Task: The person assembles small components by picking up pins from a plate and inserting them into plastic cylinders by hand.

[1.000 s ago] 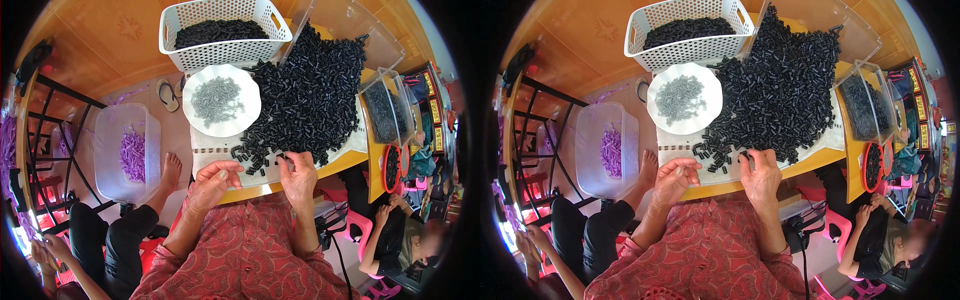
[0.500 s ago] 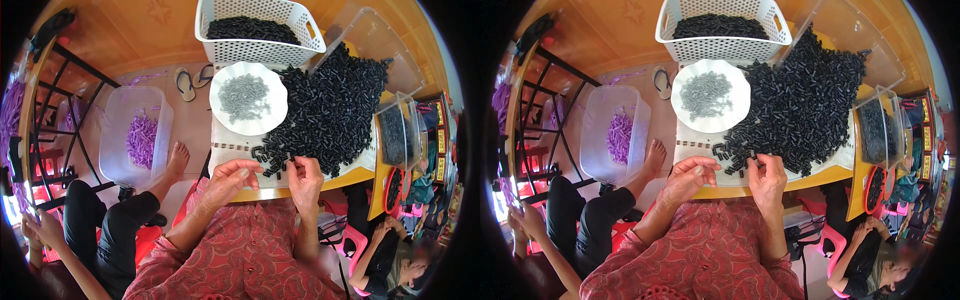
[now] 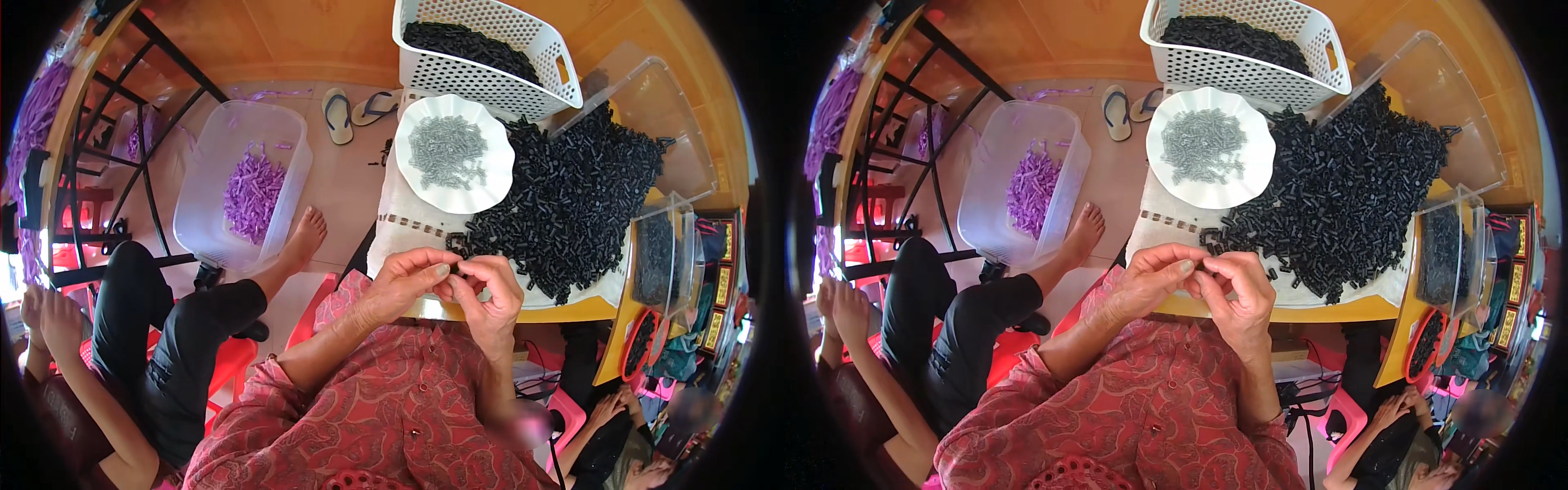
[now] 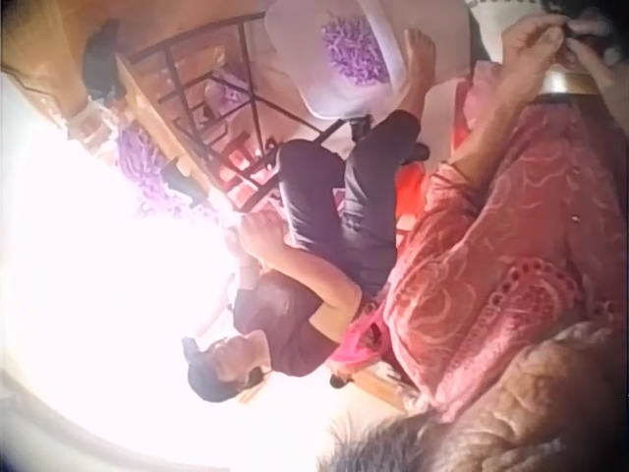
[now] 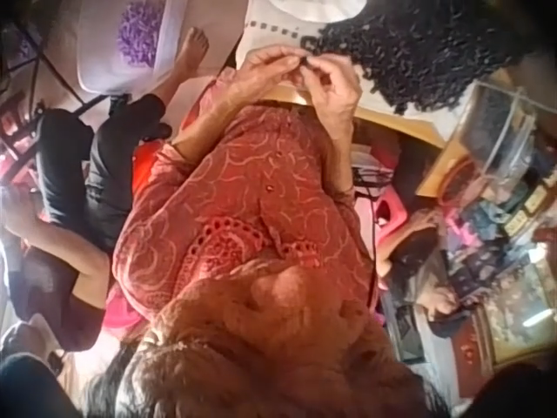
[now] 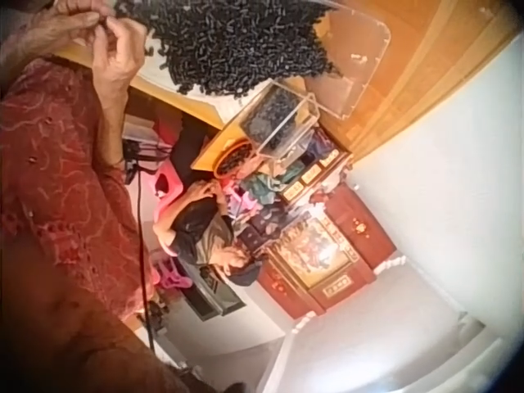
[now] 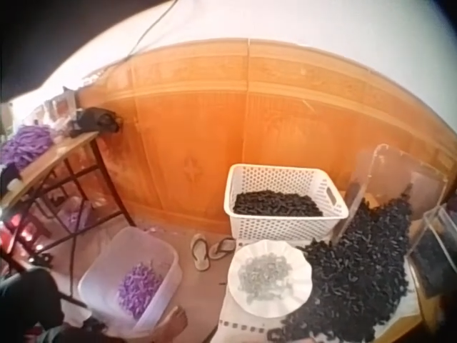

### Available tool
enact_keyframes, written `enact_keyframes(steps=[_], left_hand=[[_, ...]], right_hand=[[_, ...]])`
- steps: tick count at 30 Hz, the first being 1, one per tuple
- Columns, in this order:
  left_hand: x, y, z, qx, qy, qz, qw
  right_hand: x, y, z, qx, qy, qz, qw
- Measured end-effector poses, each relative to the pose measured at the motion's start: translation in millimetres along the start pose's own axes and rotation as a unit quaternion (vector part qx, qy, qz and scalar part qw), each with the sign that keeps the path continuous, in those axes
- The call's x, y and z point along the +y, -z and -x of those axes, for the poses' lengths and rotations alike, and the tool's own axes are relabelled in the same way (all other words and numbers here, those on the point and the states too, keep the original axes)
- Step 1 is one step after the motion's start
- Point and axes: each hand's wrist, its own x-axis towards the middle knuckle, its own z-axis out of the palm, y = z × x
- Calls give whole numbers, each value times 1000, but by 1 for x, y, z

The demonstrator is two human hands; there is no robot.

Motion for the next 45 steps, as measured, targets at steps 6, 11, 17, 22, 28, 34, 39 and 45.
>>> enact_keyframes(steps=[6,11,17,22,28,34,39,45], left_hand=[[-3,4,0,5,-25,-26,999],[-6,6,-2,2,-60,-5,998],[-7,9,-3,-16,-74,52,996],[-6,7,-2,5,-87,24,996],[-8,10,-2,11,-96,-52,994],[-8,9,-2,9,-97,-64,993],[-6,6,-1,14,-90,-68,994],[-8,8,-3,18,-97,-40,994]], right_hand=[[-3,-3,0,-1,28,18,999],[-4,-1,1,13,-30,-24,999],[0,-3,1,10,-9,-8,1000],[-2,-4,0,10,-28,-27,999],[-3,-2,1,-7,-48,-25,998],[2,-2,5,-14,-82,-89,993],[7,-1,10,-15,-139,-168,976],[4,-5,9,4,-189,-208,960]])
